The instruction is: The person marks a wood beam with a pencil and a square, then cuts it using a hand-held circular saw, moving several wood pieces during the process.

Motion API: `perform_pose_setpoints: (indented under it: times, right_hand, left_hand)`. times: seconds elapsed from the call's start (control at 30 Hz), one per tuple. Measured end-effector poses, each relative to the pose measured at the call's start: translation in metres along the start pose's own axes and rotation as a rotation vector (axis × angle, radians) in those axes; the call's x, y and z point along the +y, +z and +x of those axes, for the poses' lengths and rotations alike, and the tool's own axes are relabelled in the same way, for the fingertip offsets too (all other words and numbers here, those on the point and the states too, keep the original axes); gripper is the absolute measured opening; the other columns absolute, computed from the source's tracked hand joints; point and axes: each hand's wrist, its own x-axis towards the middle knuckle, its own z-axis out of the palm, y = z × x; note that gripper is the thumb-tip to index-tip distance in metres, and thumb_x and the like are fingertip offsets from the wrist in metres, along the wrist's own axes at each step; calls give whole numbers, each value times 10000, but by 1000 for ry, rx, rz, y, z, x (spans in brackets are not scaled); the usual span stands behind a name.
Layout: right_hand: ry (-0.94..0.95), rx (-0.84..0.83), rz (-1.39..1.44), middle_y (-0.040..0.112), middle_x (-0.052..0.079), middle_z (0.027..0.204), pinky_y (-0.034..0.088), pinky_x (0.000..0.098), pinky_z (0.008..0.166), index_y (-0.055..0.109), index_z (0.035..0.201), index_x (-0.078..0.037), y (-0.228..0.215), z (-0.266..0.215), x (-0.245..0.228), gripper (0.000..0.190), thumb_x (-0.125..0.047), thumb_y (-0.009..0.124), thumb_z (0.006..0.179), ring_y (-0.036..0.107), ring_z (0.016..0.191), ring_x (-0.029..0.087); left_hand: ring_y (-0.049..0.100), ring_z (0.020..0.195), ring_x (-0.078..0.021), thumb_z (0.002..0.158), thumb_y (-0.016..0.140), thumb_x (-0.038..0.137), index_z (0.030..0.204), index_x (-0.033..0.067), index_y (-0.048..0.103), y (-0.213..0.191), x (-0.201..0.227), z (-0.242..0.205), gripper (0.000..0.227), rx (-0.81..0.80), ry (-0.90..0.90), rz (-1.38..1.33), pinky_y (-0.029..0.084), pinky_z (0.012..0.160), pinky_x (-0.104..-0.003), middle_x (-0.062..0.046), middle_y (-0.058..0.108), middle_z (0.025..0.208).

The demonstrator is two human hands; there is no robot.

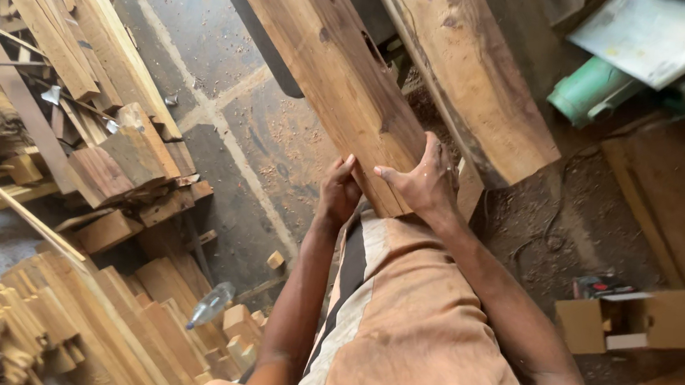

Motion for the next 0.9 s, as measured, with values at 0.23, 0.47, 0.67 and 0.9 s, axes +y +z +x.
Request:
perform_pose_setpoints:
  times: [0.23, 0.47, 0.67, 0.9]
  right_hand:
    - [7, 137, -63, 511, 302, 1367, 430, 566, 1064, 368, 1479, 7, 12, -21, -31, 1111, -491, 916, 650, 492, 1289, 457]
    - [43, 176, -77, 524, 288, 1397, 407, 576, 1090, 361, 1522, -21, 28, -24, -25, 1155, -479, 932, 628, 502, 1308, 455]
    - [5, 245, -116, 471, 276, 1522, 318, 670, 1146, 321, 1586, -44, 54, -35, -31, 1251, -641, 859, 627, 484, 1383, 430]
    - [230, 261, -284, 499, 265, 1444, 297, 715, 1051, 376, 1530, -128, 93, -52, -55, 1326, -815, 797, 476, 461, 1300, 454]
  left_hand:
    - [691, 981, -277, 908, 494, 133, 1253, -25, 514, -35, 19, 23, 380, 40, -127, 22, 554, 929, -451, -161, 665, 1131]
    - [693, 918, -238, 839, 445, 16, 1176, 52, 570, -34, 35, 38, 361, 58, -309, 496, 615, 844, -393, -114, 689, 1016]
    - [742, 856, -234, 1017, 507, 171, 1114, 16, 655, -15, 141, 41, 236, -129, -479, 1123, 617, 732, -353, -107, 748, 926]
    - [535, 1357, -352, 879, 612, 497, 1349, 55, 513, -34, 349, 164, 652, 391, 345, 981, 276, 1187, -543, -223, 562, 1425]
